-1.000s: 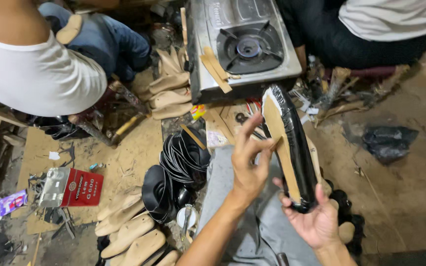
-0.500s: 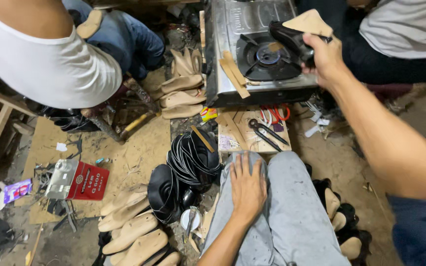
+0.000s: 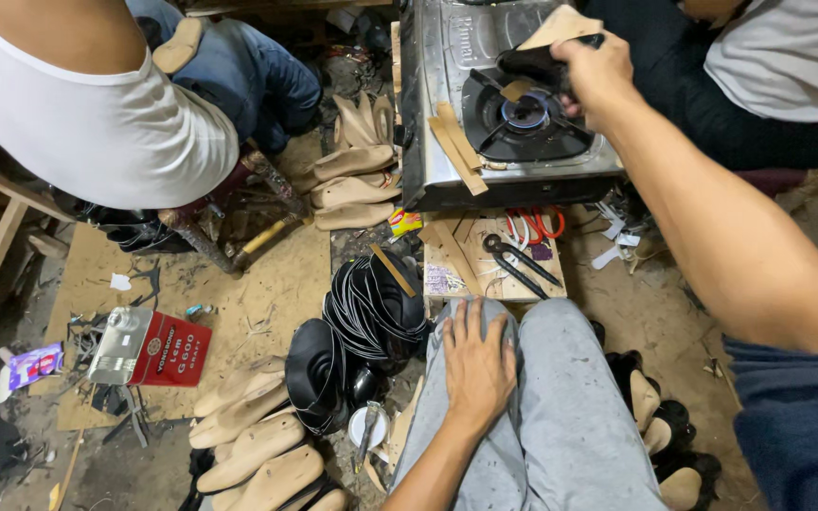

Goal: The person heats a black shoe upper over a gas burner, then stretches and presses it over a wooden shoe last on their lap. They use pincers and a hammer to pull, tuck and pound the upper's edges around the last, repositioning the shoe repeatedly while shaping it.

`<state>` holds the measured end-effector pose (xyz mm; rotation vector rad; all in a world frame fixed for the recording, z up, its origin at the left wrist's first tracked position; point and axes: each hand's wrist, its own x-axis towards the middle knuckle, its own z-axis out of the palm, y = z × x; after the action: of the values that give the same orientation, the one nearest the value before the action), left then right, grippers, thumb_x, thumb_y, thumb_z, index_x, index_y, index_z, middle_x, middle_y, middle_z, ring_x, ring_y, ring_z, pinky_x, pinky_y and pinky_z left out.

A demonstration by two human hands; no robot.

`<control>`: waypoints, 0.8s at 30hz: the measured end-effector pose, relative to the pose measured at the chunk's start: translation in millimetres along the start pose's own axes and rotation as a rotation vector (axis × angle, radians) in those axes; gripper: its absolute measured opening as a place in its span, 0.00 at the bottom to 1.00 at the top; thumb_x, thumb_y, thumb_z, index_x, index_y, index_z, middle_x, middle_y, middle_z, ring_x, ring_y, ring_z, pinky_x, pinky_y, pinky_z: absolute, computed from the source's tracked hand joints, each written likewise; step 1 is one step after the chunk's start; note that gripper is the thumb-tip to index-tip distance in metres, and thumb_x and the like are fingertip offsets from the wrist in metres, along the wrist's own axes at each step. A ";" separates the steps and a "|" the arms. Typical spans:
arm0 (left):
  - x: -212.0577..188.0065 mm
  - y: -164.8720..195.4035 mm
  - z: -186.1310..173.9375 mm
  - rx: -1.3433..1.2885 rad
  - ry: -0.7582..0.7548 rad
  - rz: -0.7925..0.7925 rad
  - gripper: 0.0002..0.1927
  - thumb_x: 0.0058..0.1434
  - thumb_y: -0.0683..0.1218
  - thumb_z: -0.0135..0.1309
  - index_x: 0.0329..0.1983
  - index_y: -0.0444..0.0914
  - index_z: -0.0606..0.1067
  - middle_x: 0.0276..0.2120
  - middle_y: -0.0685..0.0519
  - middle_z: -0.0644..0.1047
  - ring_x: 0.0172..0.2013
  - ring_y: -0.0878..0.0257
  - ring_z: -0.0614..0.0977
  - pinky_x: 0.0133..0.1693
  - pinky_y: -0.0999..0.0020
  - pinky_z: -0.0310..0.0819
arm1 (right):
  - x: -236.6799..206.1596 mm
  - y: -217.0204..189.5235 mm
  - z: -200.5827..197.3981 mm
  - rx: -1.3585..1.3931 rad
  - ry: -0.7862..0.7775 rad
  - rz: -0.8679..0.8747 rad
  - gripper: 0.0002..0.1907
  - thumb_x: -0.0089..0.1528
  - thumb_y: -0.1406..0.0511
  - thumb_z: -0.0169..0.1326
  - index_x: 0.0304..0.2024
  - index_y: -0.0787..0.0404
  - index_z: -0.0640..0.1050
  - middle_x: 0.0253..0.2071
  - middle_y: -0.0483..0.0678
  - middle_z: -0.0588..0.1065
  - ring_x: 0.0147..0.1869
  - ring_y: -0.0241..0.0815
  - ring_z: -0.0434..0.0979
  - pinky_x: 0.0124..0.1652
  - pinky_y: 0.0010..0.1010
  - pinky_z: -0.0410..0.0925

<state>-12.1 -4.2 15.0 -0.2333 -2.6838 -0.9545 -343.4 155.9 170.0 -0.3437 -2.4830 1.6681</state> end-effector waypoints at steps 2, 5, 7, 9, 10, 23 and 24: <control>-0.5 -1.1 -0.3 -0.001 -0.010 -0.010 0.23 0.59 0.45 0.54 0.58 0.36 0.74 0.66 0.34 0.65 0.68 0.37 0.61 0.67 0.41 0.48 | 3.3 1.2 1.5 0.317 -0.031 0.199 0.21 0.61 0.57 0.61 0.52 0.61 0.78 0.36 0.52 0.75 0.26 0.39 0.73 0.23 0.32 0.65; -1.3 0.0 0.1 -0.010 0.000 -0.009 0.22 0.58 0.45 0.54 0.57 0.36 0.74 0.66 0.35 0.65 0.68 0.37 0.61 0.67 0.41 0.48 | 3.4 9.2 -2.5 -0.115 0.073 -0.137 0.22 0.59 0.58 0.63 0.54 0.59 0.78 0.37 0.53 0.80 0.33 0.49 0.80 0.31 0.42 0.72; -1.2 1.6 0.3 -0.014 0.012 -0.008 0.22 0.58 0.45 0.54 0.57 0.36 0.74 0.66 0.35 0.65 0.68 0.37 0.61 0.67 0.41 0.48 | 0.9 16.5 -6.5 -0.373 0.085 -0.601 0.24 0.63 0.58 0.65 0.58 0.61 0.77 0.43 0.60 0.79 0.44 0.59 0.80 0.43 0.47 0.72; -0.7 3.0 0.2 -0.016 0.010 -0.004 0.22 0.58 0.45 0.54 0.57 0.36 0.74 0.66 0.34 0.65 0.68 0.37 0.61 0.66 0.41 0.48 | -3.5 21.1 -9.2 -0.554 0.063 -0.778 0.26 0.64 0.57 0.66 0.60 0.59 0.77 0.46 0.66 0.77 0.51 0.67 0.78 0.49 0.51 0.71; -0.6 3.6 0.1 -0.020 0.010 -0.003 0.22 0.57 0.44 0.54 0.57 0.36 0.75 0.66 0.35 0.65 0.68 0.37 0.62 0.67 0.41 0.48 | -6.3 22.6 -10.5 -0.607 0.042 -0.723 0.27 0.63 0.56 0.65 0.61 0.57 0.76 0.47 0.68 0.75 0.51 0.70 0.76 0.50 0.53 0.69; 8.6 7.9 1.9 -0.493 0.018 -0.316 0.23 0.62 0.51 0.54 0.59 0.39 0.73 0.62 0.43 0.72 0.64 0.46 0.71 0.66 0.52 0.60 | -131.0 33.7 -45.3 0.622 -0.251 -0.049 0.20 0.64 0.61 0.54 0.58 0.58 0.72 0.39 0.49 0.76 0.32 0.40 0.75 0.23 0.33 0.68; 15.2 12.1 0.4 -0.659 -0.006 -0.444 0.24 0.64 0.54 0.53 0.61 0.40 0.72 0.60 0.45 0.74 0.62 0.50 0.76 0.65 0.55 0.66 | -167.3 47.8 -55.8 0.731 -0.326 -0.051 0.18 0.67 0.62 0.52 0.57 0.62 0.72 0.36 0.53 0.76 0.27 0.44 0.72 0.22 0.35 0.67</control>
<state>-23.7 6.2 26.6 0.2464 -2.3706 -1.9534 -163.4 179.7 150.1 0.0837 -1.8228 2.5974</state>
